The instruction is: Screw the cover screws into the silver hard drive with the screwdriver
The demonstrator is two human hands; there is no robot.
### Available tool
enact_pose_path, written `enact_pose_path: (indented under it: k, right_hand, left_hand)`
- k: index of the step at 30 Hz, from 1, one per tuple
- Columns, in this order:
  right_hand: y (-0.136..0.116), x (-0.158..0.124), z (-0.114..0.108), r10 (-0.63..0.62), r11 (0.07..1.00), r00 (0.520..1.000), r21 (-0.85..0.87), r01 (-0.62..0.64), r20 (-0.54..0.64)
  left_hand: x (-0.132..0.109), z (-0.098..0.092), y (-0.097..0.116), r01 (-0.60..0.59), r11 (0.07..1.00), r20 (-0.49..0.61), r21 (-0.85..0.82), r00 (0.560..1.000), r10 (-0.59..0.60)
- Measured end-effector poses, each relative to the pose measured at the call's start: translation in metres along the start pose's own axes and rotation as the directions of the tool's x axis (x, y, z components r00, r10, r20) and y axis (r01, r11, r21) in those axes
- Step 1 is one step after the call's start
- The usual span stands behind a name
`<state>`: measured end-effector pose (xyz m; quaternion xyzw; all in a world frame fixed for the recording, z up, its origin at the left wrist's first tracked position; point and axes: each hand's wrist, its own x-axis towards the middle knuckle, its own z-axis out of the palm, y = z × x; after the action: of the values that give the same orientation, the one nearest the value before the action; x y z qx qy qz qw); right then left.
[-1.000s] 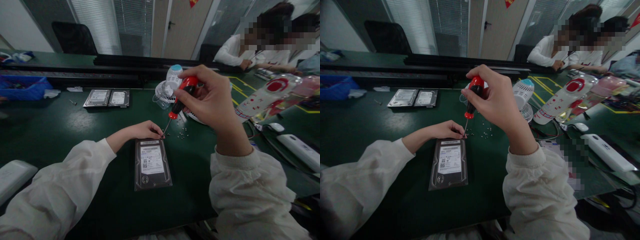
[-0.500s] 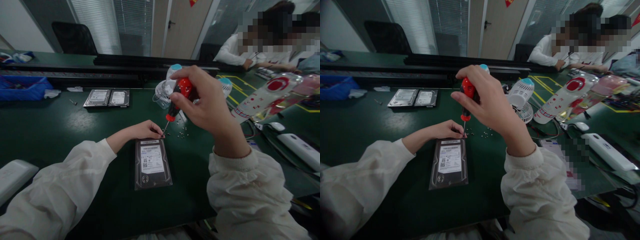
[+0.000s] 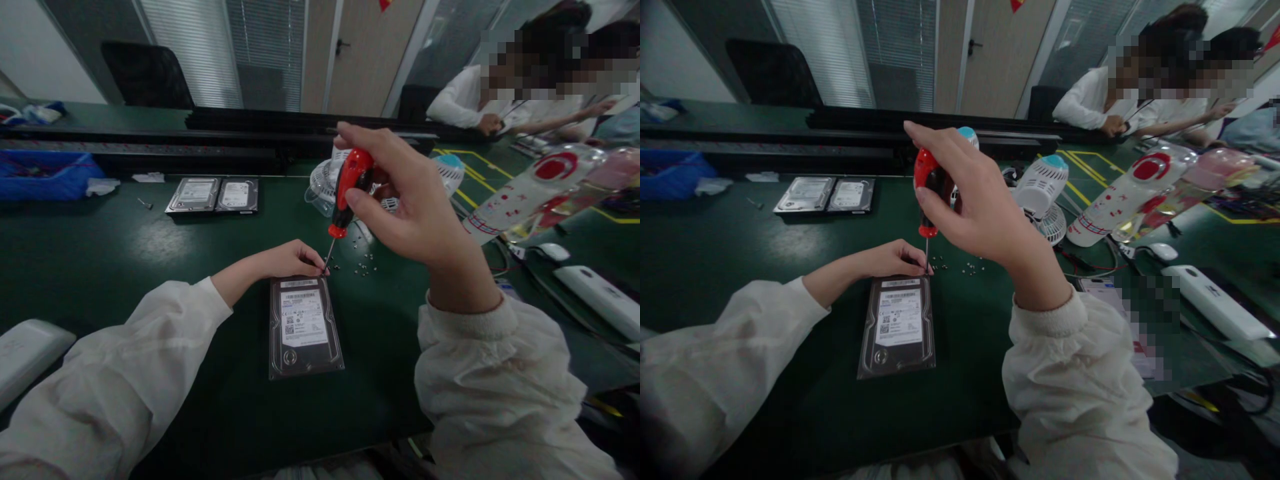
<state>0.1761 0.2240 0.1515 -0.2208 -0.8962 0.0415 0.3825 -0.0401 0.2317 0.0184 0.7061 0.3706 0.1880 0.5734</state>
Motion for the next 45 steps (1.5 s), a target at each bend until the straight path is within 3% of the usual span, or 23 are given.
enact_pose_path:
  k: [2, 7, 11, 18, 22, 27, 32, 41, 45]
  right_hand:
    - [-0.0009, -0.0007, -0.0002, 0.016, 0.999, 0.999, 0.029, -0.017, 0.034]
    - [-0.0045, 0.0, 0.0025, 0.015, 0.999, 1.0, -0.048, -0.016, -0.026]
    - [-0.0038, 0.0012, 0.0043, -0.025, 1.0, 1.0, -0.006, 0.025, -0.01]
    - [-0.0043, 0.0017, 0.0057, 0.014, 0.998, 0.998, -0.06, -0.018, -0.064]
    - [-0.0078, 0.0008, 0.0048, -0.011, 1.0, 1.0, 0.027, 0.012, -0.026]
    - [-0.0068, 0.0002, 0.0062, 0.07, 0.997, 0.997, 0.023, -0.069, -0.023]
    - [-0.0038, 0.001, 0.0083, -0.046, 0.998, 0.999, 0.034, 0.046, -0.013]
    - [-0.0065, 0.001, 0.0071, 0.012, 1.0, 0.995, 0.014, -0.011, -0.096]
    - [-0.0066, 0.0016, 0.0074, 0.002, 0.994, 0.994, 0.105, 0.009, -0.105]
  left_hand:
    - [0.0005, -0.0003, -0.0005, -0.006, 1.0, 0.0, 0.008, 1.0, 0.006]
    - [0.0004, -0.0011, -0.0011, -0.018, 1.0, 0.003, 0.017, 1.0, 0.018]
    - [-0.0001, -0.0015, -0.0011, -0.018, 1.0, 0.002, 0.024, 1.0, 0.018]
    - [0.0002, -0.0011, -0.0015, -0.022, 1.0, 0.004, 0.012, 1.0, 0.022]
    - [0.0007, -0.0014, -0.0026, -0.033, 0.999, 0.008, 0.007, 0.999, 0.033]
    - [0.0004, -0.0006, -0.0019, -0.033, 0.999, -0.002, -0.003, 0.999, 0.033]
    - [-0.0007, 0.0013, 0.0019, -0.014, 1.0, -0.019, -0.02, 1.0, 0.014]
    - [-0.0001, 0.0012, 0.0015, -0.021, 0.998, -0.02, -0.054, 1.0, 0.02]
    - [-0.0004, 0.0012, -0.0002, -0.023, 0.998, -0.019, -0.06, 1.0, 0.022]
